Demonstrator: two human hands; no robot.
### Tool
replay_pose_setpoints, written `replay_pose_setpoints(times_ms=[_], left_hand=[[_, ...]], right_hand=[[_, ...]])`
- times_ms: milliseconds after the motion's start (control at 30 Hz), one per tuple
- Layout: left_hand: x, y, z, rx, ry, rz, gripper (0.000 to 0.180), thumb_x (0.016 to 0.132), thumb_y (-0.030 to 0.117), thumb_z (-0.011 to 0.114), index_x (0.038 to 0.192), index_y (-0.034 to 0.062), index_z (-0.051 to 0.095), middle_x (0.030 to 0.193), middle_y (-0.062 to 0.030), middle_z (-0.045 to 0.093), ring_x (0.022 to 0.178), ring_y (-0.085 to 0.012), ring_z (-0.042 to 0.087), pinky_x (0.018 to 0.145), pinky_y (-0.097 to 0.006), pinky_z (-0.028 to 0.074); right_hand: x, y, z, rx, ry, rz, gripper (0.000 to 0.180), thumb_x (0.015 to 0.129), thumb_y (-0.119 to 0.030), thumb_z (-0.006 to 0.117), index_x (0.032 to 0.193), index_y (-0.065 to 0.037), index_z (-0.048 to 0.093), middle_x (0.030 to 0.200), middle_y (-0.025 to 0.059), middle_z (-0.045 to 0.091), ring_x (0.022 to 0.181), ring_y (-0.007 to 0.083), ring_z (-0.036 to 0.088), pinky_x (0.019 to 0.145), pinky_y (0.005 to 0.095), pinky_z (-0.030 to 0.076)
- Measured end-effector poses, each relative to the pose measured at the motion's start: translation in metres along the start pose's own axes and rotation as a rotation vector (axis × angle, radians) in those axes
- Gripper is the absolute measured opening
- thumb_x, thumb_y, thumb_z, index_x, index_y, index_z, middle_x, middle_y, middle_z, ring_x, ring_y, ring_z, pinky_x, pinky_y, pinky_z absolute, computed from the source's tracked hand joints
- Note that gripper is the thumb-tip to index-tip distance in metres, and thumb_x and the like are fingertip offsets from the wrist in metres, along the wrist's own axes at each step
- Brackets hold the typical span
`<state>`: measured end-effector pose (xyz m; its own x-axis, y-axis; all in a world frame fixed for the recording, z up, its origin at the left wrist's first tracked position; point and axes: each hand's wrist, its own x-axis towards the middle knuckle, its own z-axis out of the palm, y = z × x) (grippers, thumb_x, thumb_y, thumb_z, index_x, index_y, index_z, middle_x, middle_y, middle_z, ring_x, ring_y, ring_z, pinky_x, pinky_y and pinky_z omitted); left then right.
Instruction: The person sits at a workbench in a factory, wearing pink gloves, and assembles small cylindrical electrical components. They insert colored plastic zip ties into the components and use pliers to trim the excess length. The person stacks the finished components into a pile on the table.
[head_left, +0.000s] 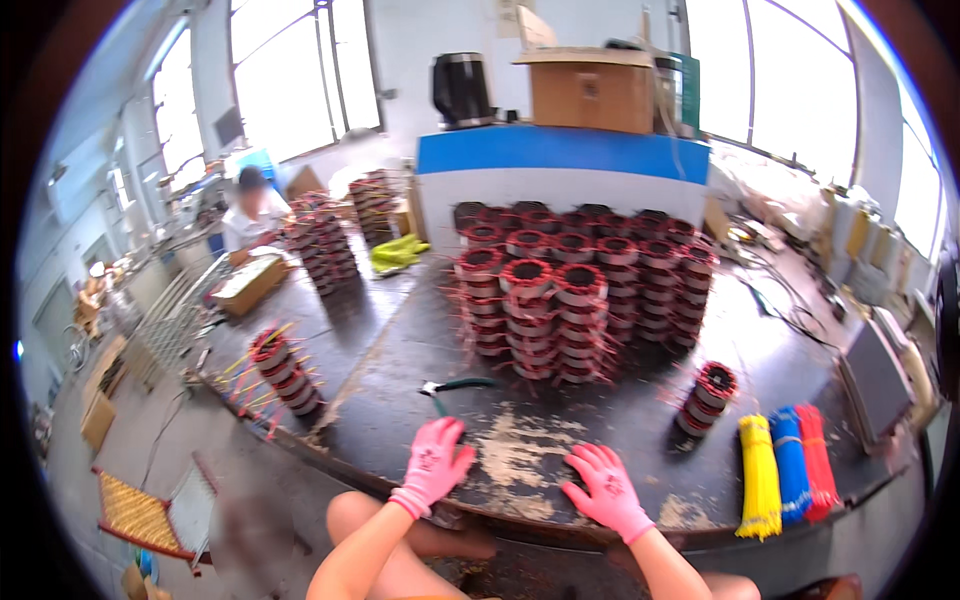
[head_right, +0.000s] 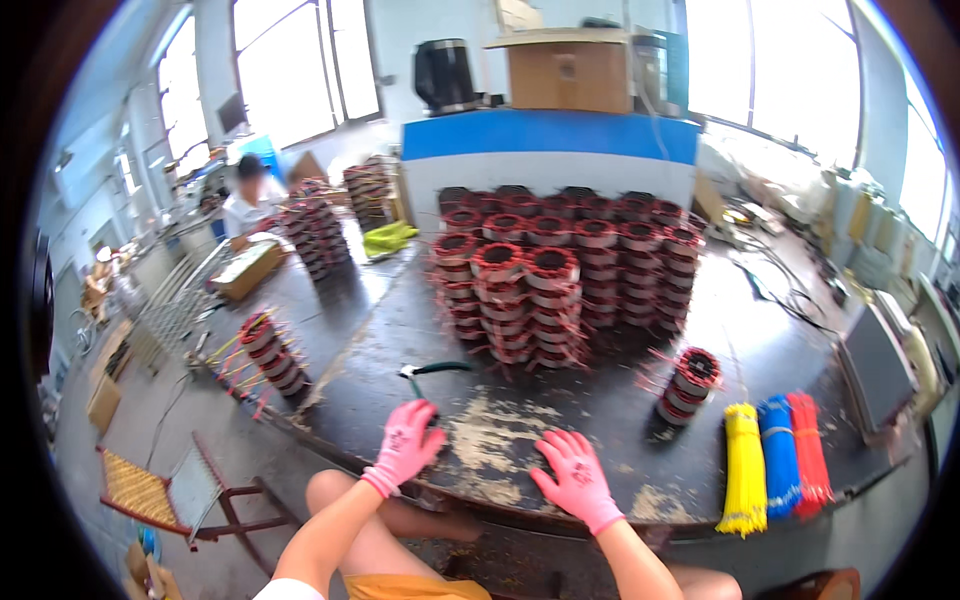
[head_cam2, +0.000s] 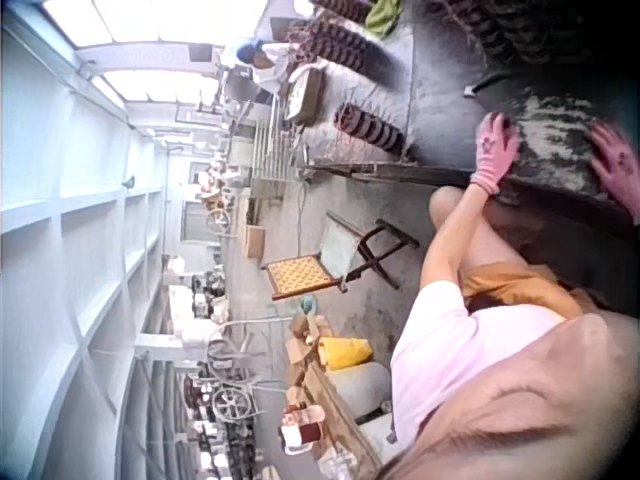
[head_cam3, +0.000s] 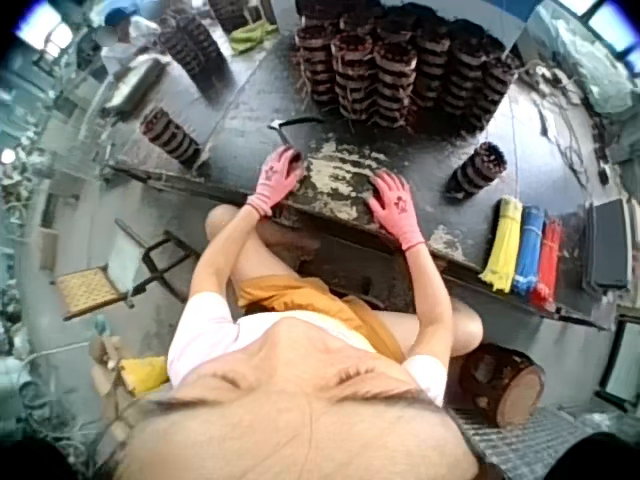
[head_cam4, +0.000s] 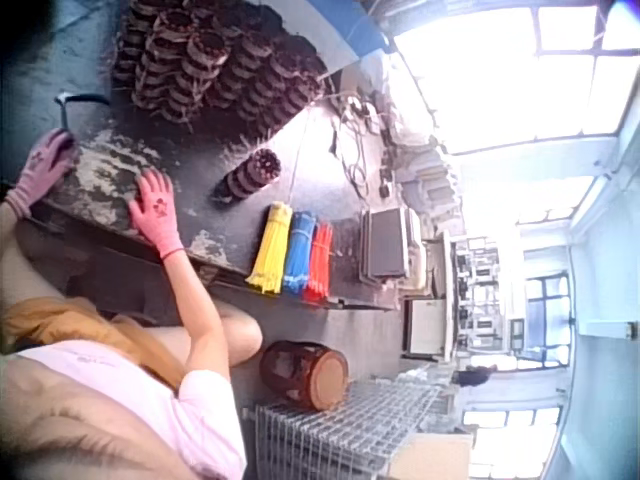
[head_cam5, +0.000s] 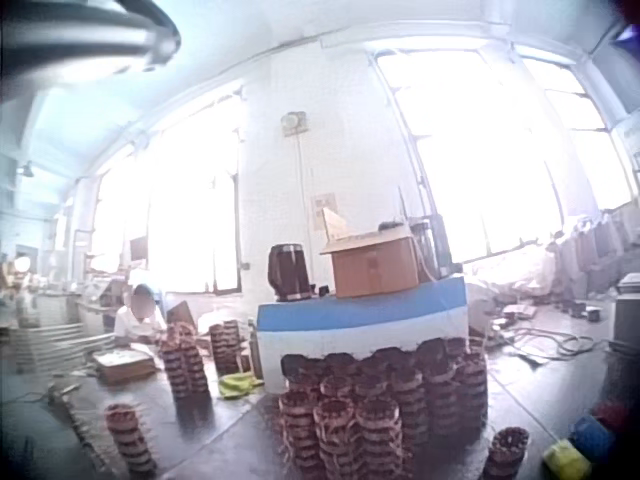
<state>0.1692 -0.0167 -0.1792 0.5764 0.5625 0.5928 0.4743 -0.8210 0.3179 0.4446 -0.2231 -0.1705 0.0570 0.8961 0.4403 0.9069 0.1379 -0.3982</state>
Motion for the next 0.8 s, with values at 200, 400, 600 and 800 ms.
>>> replay_pose_setpoints(times_ms=[200,400,600,800], left_hand=[[-0.004,-0.004,0.017,0.07,0.054,-0.067,0.054,0.087,0.027,0.073,0.134,0.0064,0.055,0.134,-0.0198,0.055,0.125,-0.0416,0.05,0.111,-0.053,0.037],[-0.001,-0.008,0.021,0.068,0.074,-0.088,0.044,0.091,0.026,0.068,0.127,0.0032,0.059,0.131,-0.0224,0.058,0.12,-0.0417,0.053,0.106,-0.052,0.04],[-0.003,-0.012,0.02,0.048,0.01,-0.111,0.042,0.093,0.026,0.066,0.128,0.0035,0.059,0.132,-0.0217,0.057,0.123,-0.0414,0.051,0.108,-0.052,0.039],[-0.003,-0.011,0.028,0.058,0.021,-0.116,0.042,0.093,0.025,0.067,0.128,0.003,0.059,0.133,-0.0217,0.057,0.123,-0.0419,0.052,0.109,-0.052,0.04]], right_hand=[[-0.008,-0.001,-0.007,-0.021,-0.005,0.038,0.045,0.093,-0.033,0.067,0.128,-0.006,0.063,0.141,0.0144,0.059,0.137,0.0336,0.049,0.119,0.048,0.033],[-0.007,0.008,0.004,-0.014,0.074,0.029,0.043,0.093,-0.032,0.066,0.128,-0.007,0.063,0.14,0.0121,0.06,0.136,0.0319,0.049,0.119,0.0473,0.033],[-0.006,0.008,0.008,-0.026,0.093,0.042,0.037,0.093,-0.028,0.064,0.124,-0.007,0.065,0.136,0.0119,0.062,0.134,0.0297,0.052,0.118,0.0445,0.035],[-0.007,0.011,0.008,-0.043,0.099,0.043,0.032,0.093,-0.026,0.064,0.119,-0.006,0.066,0.13,0.0114,0.064,0.129,0.0295,0.055,0.115,0.044,0.037]])
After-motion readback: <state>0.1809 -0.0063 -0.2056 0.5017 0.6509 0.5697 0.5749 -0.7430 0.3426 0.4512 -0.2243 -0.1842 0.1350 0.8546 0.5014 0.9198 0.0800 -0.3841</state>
